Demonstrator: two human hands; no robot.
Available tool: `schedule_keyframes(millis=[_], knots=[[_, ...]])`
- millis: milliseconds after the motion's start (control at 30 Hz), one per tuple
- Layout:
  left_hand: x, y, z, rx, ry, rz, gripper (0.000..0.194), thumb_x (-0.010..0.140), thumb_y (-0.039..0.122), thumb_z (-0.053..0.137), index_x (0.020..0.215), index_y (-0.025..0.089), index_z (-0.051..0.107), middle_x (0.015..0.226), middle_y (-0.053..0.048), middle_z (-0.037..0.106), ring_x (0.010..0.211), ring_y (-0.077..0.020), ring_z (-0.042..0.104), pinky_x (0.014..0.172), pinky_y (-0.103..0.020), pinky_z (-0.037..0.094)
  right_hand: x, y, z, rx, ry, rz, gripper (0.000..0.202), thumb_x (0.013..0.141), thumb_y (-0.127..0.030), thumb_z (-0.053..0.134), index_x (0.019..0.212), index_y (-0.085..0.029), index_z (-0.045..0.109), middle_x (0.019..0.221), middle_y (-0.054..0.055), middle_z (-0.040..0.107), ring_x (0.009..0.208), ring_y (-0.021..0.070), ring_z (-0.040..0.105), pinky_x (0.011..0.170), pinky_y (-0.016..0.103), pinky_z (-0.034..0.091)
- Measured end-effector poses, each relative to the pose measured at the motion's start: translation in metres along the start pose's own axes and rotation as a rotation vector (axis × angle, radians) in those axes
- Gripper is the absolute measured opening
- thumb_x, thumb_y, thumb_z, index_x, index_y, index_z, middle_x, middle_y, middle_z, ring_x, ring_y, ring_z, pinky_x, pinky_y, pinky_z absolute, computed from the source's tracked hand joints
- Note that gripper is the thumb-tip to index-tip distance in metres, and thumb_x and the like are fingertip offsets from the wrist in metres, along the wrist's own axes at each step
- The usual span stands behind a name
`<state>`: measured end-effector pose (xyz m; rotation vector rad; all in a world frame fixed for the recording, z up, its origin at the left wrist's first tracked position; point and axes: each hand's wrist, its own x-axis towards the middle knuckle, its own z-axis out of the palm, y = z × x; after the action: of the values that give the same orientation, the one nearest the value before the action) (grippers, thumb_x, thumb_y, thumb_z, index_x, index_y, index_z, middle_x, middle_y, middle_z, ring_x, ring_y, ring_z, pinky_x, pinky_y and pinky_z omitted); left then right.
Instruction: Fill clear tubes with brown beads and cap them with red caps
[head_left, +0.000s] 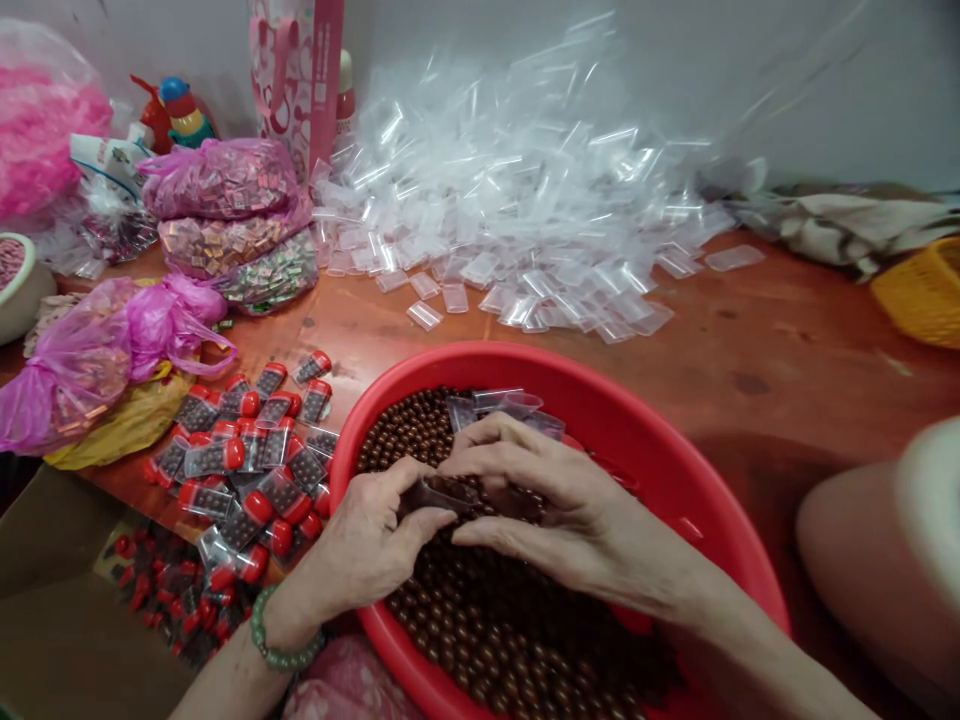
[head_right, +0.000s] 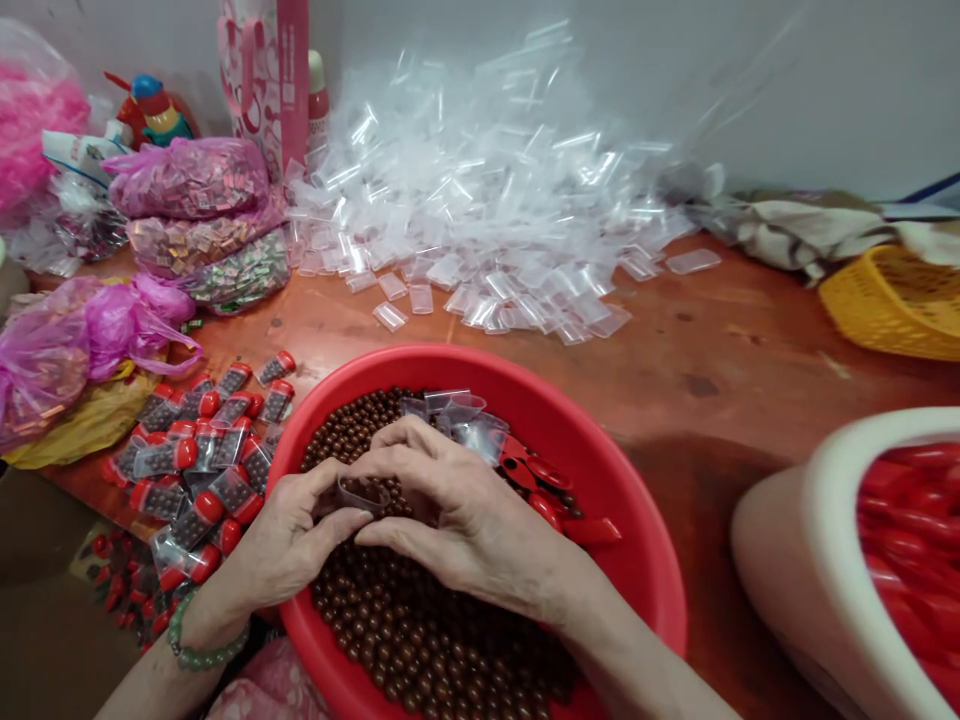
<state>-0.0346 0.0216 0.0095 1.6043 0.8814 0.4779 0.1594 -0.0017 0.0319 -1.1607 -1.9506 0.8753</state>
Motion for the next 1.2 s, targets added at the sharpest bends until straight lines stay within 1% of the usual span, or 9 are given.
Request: schedule_keyframes(millis=[133, 333, 567, 700, 833, 933, 1000, 1133, 1200], knots=[[0.001, 0.000, 0.000, -0.027, -0.026, 0.004, 0.010, 0.088, 0.018, 0.053, 0.093, 0.015, 0.062, 0.084, -0.001, 0.064, 0.077, -0.0142, 0.059, 0.070, -0.023, 0.043, 0.006, -0.005, 0.002, -0.072, -0.117, -0.017, 0.016, 0.093, -0.033, 0.054, 0.094, -0.020, 0.064, 0.085, 0.004, 0.056, 0.076, 0.0142, 0.055, 0.067, 0.025, 0.047], [0.001, 0.000, 0.000, -0.036, -0.026, -0.011, 0.014, 0.088, 0.020, 0.053, 0.099, 0.015, 0.062, 0.081, -0.001, 0.064, 0.077, -0.0150, 0.060, 0.071, -0.024, 0.044, 0.003, 0.003, 0.003, -0.084, -0.106, -0.014, 0.022, 0.093, -0.030, 0.055, 0.076, -0.020, 0.046, 0.076, 0.000, 0.053, 0.068, 0.0115, 0.049, 0.061, 0.022, 0.040], [0.003, -0.005, -0.001, -0.155, -0.004, -0.075, 0.016, 0.090, 0.028, 0.055, 0.099, 0.016, 0.060, 0.088, -0.003, 0.066, 0.080, -0.0141, 0.062, 0.069, -0.023, 0.046, -0.013, 0.001, -0.012, -0.117, -0.141, 0.187, 0.026, 0.088, -0.041, 0.060, 0.074, -0.020, 0.053, 0.070, 0.000, 0.058, 0.062, 0.0118, 0.051, 0.058, 0.024, 0.041], [0.003, -0.001, -0.001, -0.213, 0.006, -0.079, 0.015, 0.088, 0.024, 0.058, 0.100, 0.016, 0.062, 0.092, -0.004, 0.070, 0.085, -0.0151, 0.066, 0.074, -0.024, 0.049, -0.031, 0.008, -0.032, -0.135, -0.032, 0.273, 0.026, 0.088, -0.046, 0.058, 0.078, -0.021, 0.058, 0.072, 0.001, 0.063, 0.065, 0.0146, 0.057, 0.059, 0.026, 0.047], [-0.002, 0.007, 0.002, -0.250, 0.016, 0.036, 0.015, 0.087, 0.018, 0.060, 0.100, 0.020, 0.065, 0.096, -0.003, 0.071, 0.090, -0.0142, 0.068, 0.081, -0.023, 0.052, -0.055, 0.023, -0.054, -0.323, 0.174, 0.369, 0.025, 0.089, -0.044, 0.055, 0.080, -0.022, 0.061, 0.071, 0.001, 0.064, 0.061, 0.0157, 0.058, 0.058, 0.027, 0.047], [-0.004, 0.011, 0.003, -0.180, 0.023, 0.103, 0.017, 0.088, 0.015, 0.058, 0.101, 0.022, 0.066, 0.097, -0.002, 0.071, 0.090, -0.0129, 0.068, 0.080, -0.021, 0.054, -0.074, 0.033, -0.064, -0.470, 0.257, 0.456, 0.019, 0.089, -0.037, 0.053, 0.084, -0.021, 0.061, 0.072, 0.003, 0.066, 0.061, 0.0171, 0.059, 0.059, 0.030, 0.048], [-0.005, 0.014, 0.002, -0.085, -0.003, 0.134, 0.019, 0.089, 0.014, 0.057, 0.103, 0.024, 0.066, 0.099, -0.002, 0.071, 0.091, -0.0129, 0.068, 0.080, -0.020, 0.055, -0.084, 0.038, -0.064, -0.577, 0.220, 0.510, 0.016, 0.090, -0.032, 0.051, 0.088, -0.020, 0.061, 0.079, 0.005, 0.068, 0.067, 0.0185, 0.062, 0.064, 0.031, 0.049], [-0.004, 0.019, -0.001, 0.010, -0.061, 0.207, 0.024, 0.089, 0.013, 0.056, 0.107, 0.026, 0.064, 0.103, -0.001, 0.071, 0.095, -0.0139, 0.067, 0.080, -0.021, 0.055, -0.089, 0.041, -0.051, -0.797, -0.046, 0.601, 0.018, 0.094, -0.024, 0.045, 0.089, -0.019, 0.062, 0.088, 0.006, 0.069, 0.081, 0.0190, 0.064, 0.073, 0.031, 0.049], [-0.001, 0.019, -0.002, 0.018, -0.066, 0.215, 0.025, 0.089, 0.012, 0.055, 0.108, 0.027, 0.064, 0.103, 0.000, 0.071, 0.094, -0.0129, 0.067, 0.081, -0.021, 0.054, -0.083, 0.042, -0.042, -0.854, -0.100, 0.638, 0.020, 0.094, -0.022, 0.044, 0.088, -0.019, 0.062, 0.088, 0.007, 0.070, 0.082, 0.0204, 0.064, 0.070, 0.031, 0.048]])
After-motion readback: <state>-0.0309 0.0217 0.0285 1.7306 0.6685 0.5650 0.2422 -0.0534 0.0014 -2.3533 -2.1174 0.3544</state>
